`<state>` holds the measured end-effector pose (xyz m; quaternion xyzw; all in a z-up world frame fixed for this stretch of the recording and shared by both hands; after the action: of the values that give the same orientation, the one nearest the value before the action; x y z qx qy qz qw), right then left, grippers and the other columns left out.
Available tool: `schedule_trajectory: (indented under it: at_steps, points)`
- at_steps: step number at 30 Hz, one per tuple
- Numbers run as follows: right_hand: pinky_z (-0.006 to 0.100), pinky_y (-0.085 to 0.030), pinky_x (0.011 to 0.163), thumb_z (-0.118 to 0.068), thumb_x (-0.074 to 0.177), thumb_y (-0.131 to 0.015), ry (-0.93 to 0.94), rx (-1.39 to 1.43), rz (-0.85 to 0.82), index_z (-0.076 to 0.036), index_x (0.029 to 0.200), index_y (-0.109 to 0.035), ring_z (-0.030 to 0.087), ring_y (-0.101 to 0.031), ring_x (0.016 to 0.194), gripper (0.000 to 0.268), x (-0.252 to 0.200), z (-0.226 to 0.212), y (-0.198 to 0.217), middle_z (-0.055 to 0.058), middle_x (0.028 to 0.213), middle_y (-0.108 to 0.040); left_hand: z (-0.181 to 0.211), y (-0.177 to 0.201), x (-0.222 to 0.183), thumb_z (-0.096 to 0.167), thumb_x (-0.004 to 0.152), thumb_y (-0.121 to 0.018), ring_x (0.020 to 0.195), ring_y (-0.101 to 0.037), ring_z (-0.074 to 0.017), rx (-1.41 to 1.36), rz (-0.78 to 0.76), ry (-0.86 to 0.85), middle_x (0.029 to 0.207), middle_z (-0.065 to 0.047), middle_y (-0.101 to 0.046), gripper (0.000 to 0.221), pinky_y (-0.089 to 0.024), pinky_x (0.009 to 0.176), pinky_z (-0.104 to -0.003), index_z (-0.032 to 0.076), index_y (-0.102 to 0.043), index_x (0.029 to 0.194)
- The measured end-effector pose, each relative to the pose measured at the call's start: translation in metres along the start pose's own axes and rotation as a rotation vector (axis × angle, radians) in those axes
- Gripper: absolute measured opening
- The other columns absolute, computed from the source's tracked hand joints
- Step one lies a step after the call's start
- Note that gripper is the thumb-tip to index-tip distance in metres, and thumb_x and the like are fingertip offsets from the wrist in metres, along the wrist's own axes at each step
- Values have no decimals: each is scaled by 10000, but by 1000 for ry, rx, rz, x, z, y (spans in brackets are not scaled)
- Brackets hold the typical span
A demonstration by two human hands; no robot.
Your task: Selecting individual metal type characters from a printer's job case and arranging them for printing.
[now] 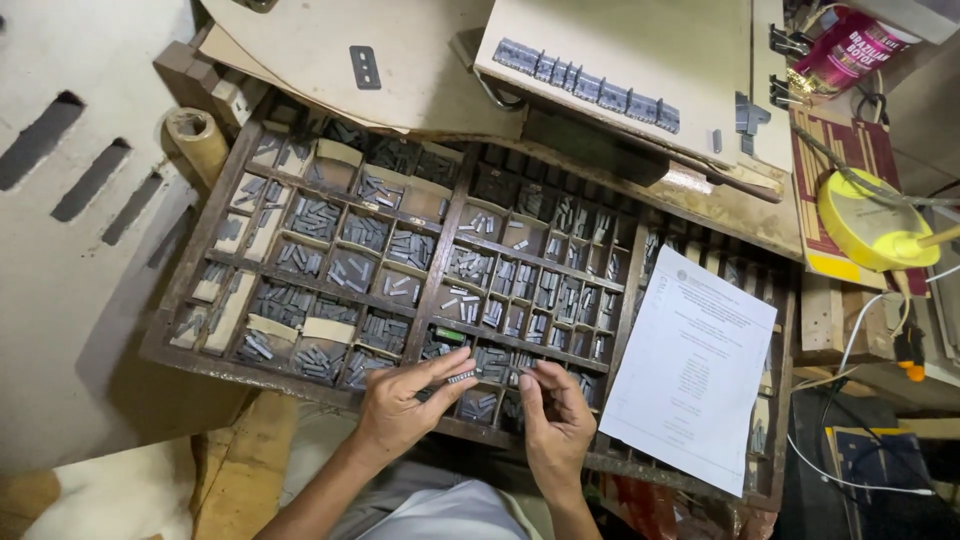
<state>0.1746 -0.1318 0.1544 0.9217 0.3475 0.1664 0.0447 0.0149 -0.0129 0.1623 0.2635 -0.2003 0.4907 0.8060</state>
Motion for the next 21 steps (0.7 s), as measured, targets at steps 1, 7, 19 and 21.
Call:
schedule_trajectory:
  at_steps: [1, 7, 19, 21]
  points:
    - [263, -618, 873, -113, 928, -713, -5, -4, 1, -17, 1182, -693, 172, -755, 960, 272, 0, 0, 0, 103, 1023, -781, -1, 0, -1, 97, 819, -868, 914, -825, -155, -1, -3, -6, 1059, -87, -801, 409, -687, 826, -225, 3, -722, 1190]
    - [263, -617, 879, -114, 930, -711, 11, -2, 2, -14, 1184, -691, 174, -756, 964, 273, 1, 1, 0, 106, 1024, -782, -5, -1, -3, 79, 813, -874, 923, -829, -165, -9, -15, -22, 1070, -93, -800, 416, -691, 828, -222, 3, -716, 1191]
    - [257, -623, 869, -108, 914, -731, -6, 23, -7, -11, 1190, -684, 167, -764, 953, 297, 0, 1, -1, 108, 1019, -792, -4, -1, -3, 90, 820, -867, 917, -829, -161, -6, -19, -6, 1061, -85, -804, 405, -693, 828, -228, 12, -720, 1189]
    - [257, -620, 860, -108, 905, -741, -23, 28, 2, -9, 1190, -682, 163, -766, 943, 308, 2, 2, 0, 108, 1010, -797, -1, 0, -1, 85, 818, -868, 912, -830, -162, -11, -19, -12, 1055, -86, -806, 402, -695, 827, -231, 12, -723, 1186]
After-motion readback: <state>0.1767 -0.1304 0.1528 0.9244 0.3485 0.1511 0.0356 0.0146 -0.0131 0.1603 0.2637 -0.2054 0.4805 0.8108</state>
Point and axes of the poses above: each hand's wrist, its own x-axis towards the middle knuckle, its own y-axis out of the back of the hand, z = x × y, the point moved 2 cm from there along x, towards the middle knuckle
